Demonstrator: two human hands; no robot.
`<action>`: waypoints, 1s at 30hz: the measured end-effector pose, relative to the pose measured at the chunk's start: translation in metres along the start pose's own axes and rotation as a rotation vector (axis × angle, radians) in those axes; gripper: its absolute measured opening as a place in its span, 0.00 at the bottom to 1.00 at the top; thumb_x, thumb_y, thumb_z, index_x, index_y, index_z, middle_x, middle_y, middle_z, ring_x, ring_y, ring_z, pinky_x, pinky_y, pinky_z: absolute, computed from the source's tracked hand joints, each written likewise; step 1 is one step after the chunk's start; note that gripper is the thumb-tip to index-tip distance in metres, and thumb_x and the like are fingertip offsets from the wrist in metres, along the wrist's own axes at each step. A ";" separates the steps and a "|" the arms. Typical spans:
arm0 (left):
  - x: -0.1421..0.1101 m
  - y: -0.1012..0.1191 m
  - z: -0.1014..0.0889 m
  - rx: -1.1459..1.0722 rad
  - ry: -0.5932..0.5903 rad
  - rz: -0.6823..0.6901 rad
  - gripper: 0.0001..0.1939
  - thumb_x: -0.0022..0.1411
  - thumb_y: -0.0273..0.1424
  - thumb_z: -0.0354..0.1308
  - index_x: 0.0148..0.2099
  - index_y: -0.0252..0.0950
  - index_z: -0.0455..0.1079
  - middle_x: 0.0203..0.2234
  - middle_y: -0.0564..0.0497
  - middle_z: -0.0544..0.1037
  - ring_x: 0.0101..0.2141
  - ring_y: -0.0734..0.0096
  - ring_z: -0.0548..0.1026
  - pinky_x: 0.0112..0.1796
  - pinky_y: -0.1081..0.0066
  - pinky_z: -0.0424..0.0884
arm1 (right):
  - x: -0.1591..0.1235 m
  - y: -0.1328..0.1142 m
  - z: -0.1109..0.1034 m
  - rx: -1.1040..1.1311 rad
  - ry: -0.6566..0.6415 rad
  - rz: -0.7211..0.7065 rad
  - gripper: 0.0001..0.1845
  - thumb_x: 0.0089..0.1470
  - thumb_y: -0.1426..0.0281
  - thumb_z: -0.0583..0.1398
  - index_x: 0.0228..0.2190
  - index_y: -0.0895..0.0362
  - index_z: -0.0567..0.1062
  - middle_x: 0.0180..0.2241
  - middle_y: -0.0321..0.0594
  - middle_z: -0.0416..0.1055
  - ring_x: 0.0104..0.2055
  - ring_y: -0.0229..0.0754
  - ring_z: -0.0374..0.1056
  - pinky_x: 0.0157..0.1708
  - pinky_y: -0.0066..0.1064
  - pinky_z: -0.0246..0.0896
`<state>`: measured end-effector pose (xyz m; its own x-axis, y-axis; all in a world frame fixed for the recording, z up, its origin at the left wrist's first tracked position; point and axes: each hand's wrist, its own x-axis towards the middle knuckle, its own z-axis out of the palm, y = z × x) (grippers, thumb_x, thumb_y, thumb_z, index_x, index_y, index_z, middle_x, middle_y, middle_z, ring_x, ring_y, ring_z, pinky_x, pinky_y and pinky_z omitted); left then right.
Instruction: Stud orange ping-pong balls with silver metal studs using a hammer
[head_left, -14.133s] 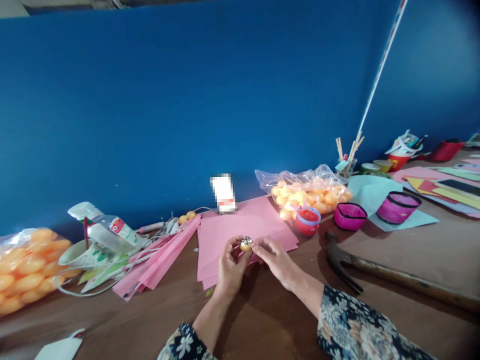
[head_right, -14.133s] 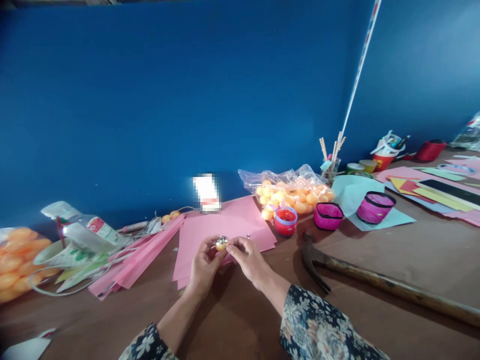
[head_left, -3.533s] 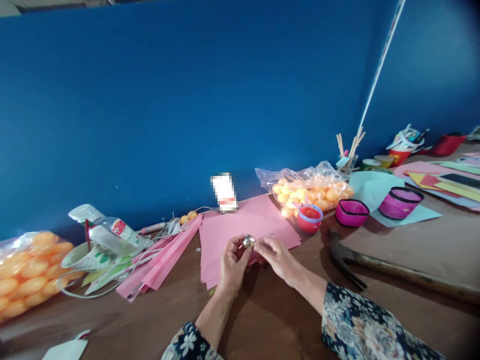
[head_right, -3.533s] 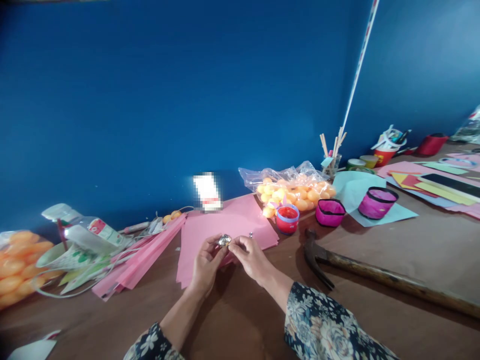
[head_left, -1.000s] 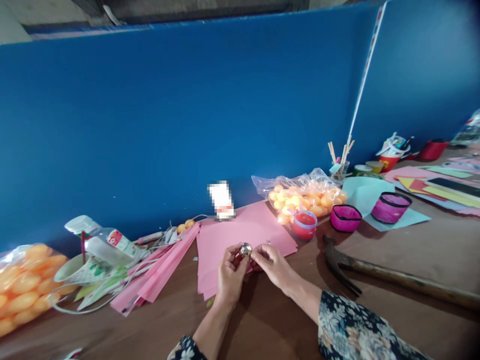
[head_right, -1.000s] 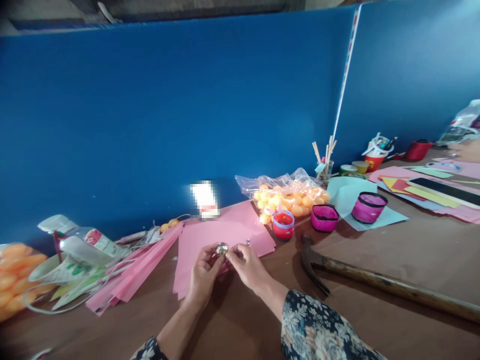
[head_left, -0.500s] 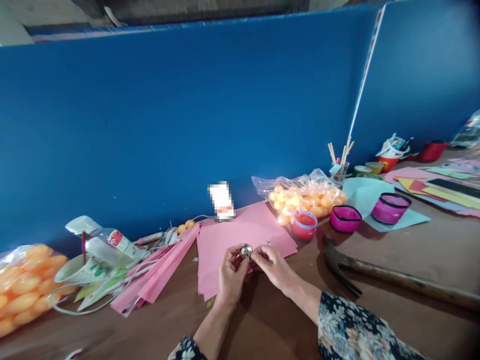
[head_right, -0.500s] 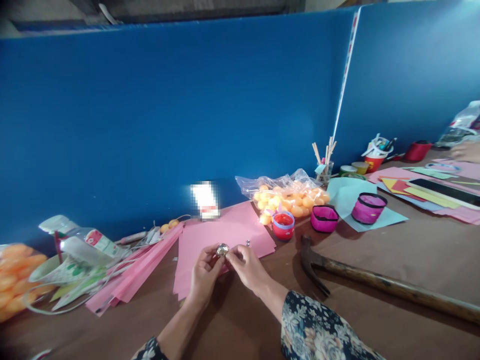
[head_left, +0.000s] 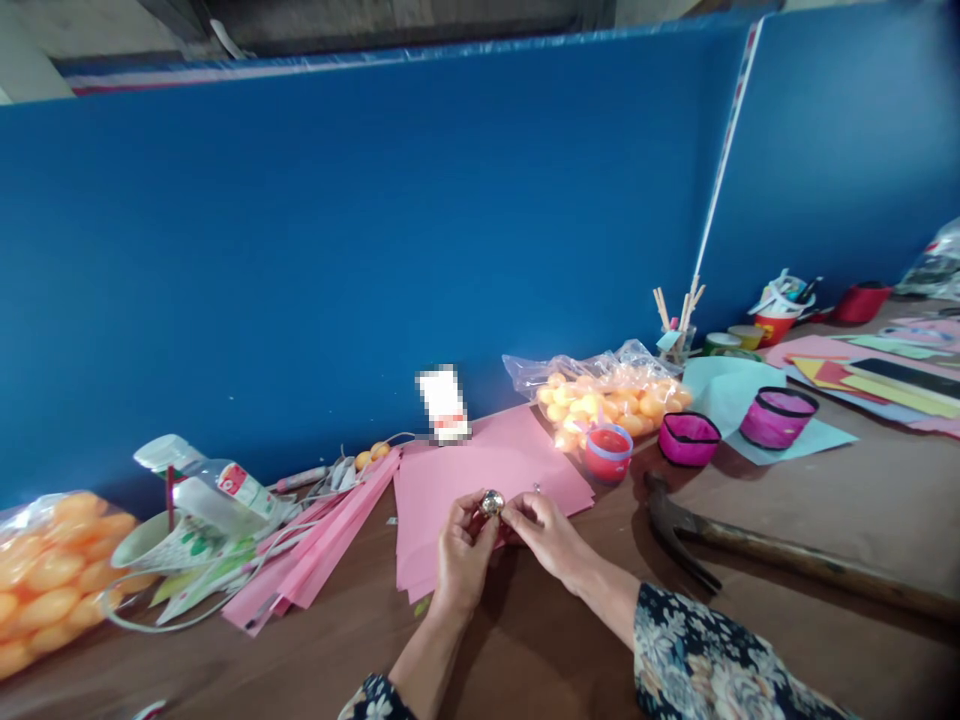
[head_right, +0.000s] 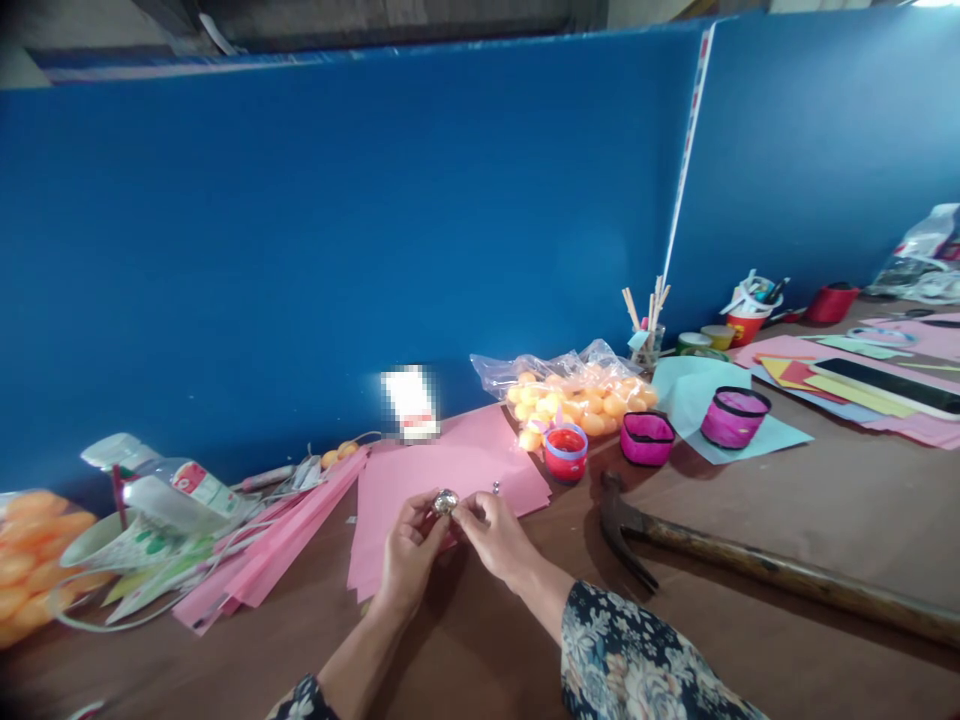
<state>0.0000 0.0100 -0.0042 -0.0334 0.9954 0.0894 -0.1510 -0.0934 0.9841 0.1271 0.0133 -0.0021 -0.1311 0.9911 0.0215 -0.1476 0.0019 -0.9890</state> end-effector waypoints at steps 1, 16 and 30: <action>0.000 0.000 0.000 0.006 -0.001 0.007 0.18 0.49 0.31 0.60 0.44 0.35 0.64 0.40 0.46 0.74 0.42 0.64 0.72 0.40 0.67 0.70 | 0.000 0.001 0.000 -0.011 0.006 -0.002 0.17 0.46 0.56 0.59 0.25 0.59 0.69 0.23 0.37 0.69 0.28 0.41 0.67 0.31 0.32 0.65; 0.000 -0.001 -0.001 0.061 -0.003 0.034 0.17 0.51 0.32 0.59 0.45 0.35 0.64 0.39 0.46 0.74 0.41 0.65 0.73 0.41 0.66 0.70 | 0.003 0.006 0.002 -0.006 0.042 -0.008 0.18 0.45 0.56 0.59 0.24 0.60 0.69 0.21 0.35 0.67 0.26 0.39 0.66 0.28 0.31 0.64; 0.000 -0.001 -0.002 0.062 0.020 0.004 0.20 0.50 0.36 0.60 0.45 0.35 0.65 0.40 0.44 0.75 0.41 0.63 0.73 0.39 0.65 0.71 | 0.003 0.005 0.003 0.078 0.030 0.017 0.17 0.44 0.57 0.61 0.24 0.60 0.68 0.23 0.36 0.68 0.27 0.40 0.68 0.30 0.33 0.65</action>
<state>-0.0019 0.0104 -0.0059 -0.0537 0.9944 0.0908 -0.0891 -0.0954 0.9915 0.1234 0.0161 -0.0065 -0.1054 0.9944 -0.0003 -0.2219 -0.0238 -0.9748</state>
